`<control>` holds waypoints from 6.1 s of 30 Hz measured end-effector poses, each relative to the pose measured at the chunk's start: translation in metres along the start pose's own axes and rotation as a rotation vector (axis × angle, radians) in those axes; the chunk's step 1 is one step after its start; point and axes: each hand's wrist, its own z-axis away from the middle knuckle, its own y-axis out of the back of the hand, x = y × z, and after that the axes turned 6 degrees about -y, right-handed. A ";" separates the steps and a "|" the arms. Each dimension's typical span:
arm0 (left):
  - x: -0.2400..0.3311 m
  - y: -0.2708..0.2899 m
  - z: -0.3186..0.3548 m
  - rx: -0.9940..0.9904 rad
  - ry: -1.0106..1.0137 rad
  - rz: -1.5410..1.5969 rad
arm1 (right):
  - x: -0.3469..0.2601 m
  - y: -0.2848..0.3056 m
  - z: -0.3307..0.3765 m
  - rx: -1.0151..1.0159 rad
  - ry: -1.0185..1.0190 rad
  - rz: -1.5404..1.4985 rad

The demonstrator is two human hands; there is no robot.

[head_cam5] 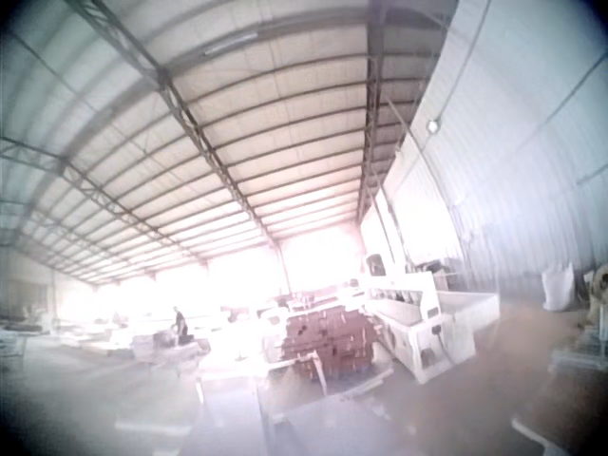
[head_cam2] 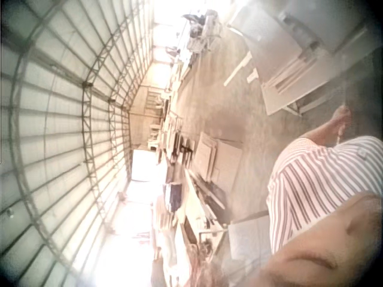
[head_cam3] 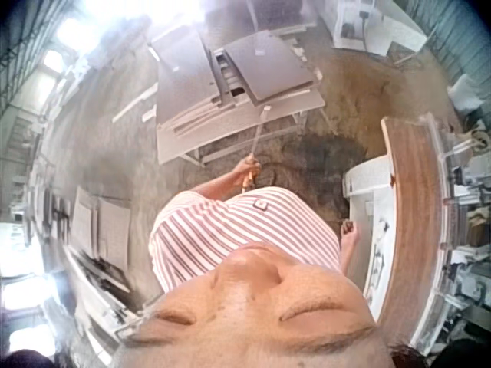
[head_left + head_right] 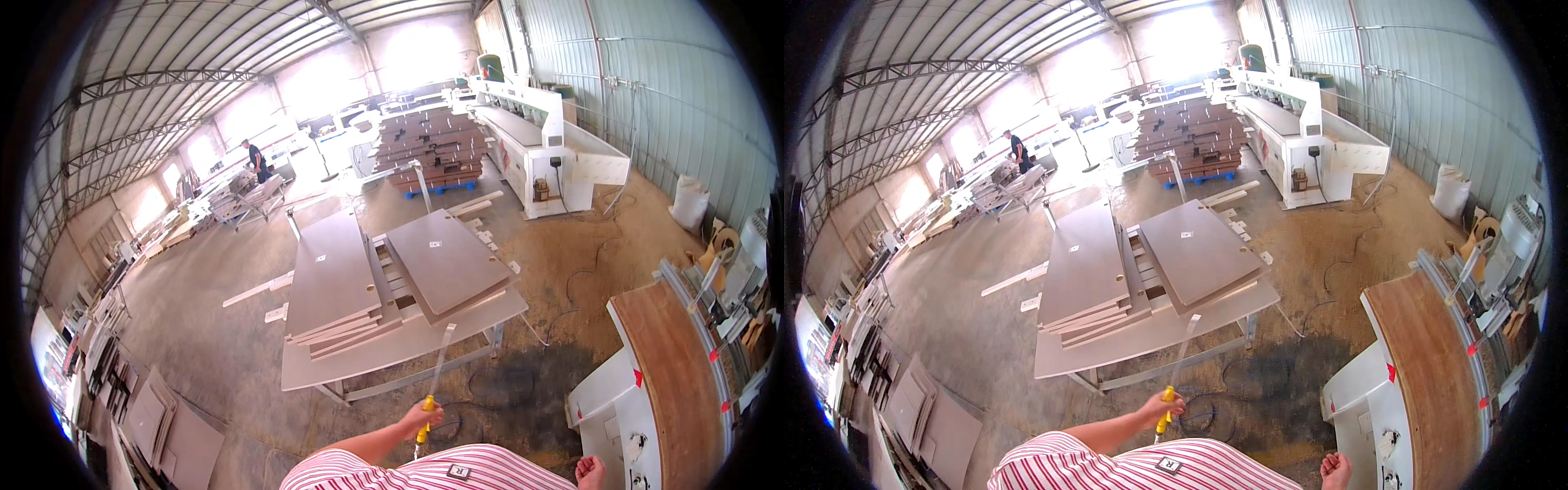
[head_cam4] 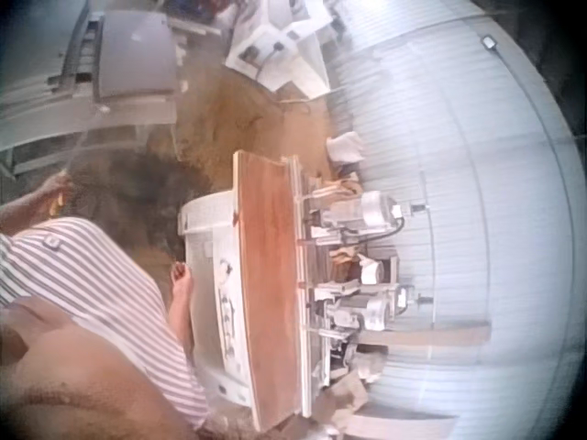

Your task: The person repeatedly picks up large rectangular wood panels from a CNC machine table and stacks them on a nearby workbench. The person uses both hands to lift and place each panel, repeating this action throughout the clip.

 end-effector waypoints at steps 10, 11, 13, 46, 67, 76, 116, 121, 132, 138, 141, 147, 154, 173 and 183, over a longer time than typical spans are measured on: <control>-0.004 -0.016 0.034 -0.397 -0.047 -0.071 | 0.037 -0.018 0.024 0.064 -0.014 0.195; 0.001 -0.017 0.044 -0.345 0.061 -0.003 | 0.041 -0.029 0.025 0.054 -0.026 0.210; -0.031 0.002 0.042 -0.448 0.003 0.146 | 0.051 -0.054 0.027 0.020 -0.058 0.253; -0.118 -0.027 0.081 -0.003 -0.024 -0.133 | -0.009 -0.075 -0.044 -0.331 -0.067 0.615; -0.150 0.003 0.064 -0.058 -0.068 -0.193 | 0.028 -0.130 -0.043 -0.281 -0.262 0.611; -0.139 0.025 0.064 -0.111 -0.027 -0.295 | 0.051 -0.136 -0.030 -0.250 -0.263 0.630; 0.043 -0.078 -0.010 -0.658 -0.336 -0.841 | 0.053 -0.091 -0.003 -0.090 -0.225 0.538; 0.054 -0.141 -0.018 -0.583 -0.216 -0.778 | 0.010 -0.037 -0.013 -0.089 -0.186 0.521; 0.049 -0.249 0.013 -0.575 -0.263 -0.741 | -0.059 0.092 -0.018 -0.022 -0.131 0.394; 0.052 -0.307 -0.007 -0.619 -0.306 -0.842 | -0.063 0.151 -0.012 0.066 -0.074 0.221; 0.053 -0.348 -0.033 -0.589 -0.170 -0.879 | -0.046 0.190 -0.019 0.099 0.030 0.030; 0.056 -0.432 -0.083 -0.746 -0.091 -0.857 | -0.041 0.205 0.005 0.346 0.114 -0.046; 0.060 -0.568 -0.058 -1.503 -0.304 -0.961 | 0.046 0.222 0.064 0.712 0.204 -0.456; -0.015 -0.570 0.212 -3.155 -0.417 -1.501 | 0.473 -0.007 0.102 1.866 0.054 -1.696; -0.100 -0.468 0.377 -3.220 -0.385 -1.645 | 0.686 -0.014 0.244 2.240 -0.567 -1.762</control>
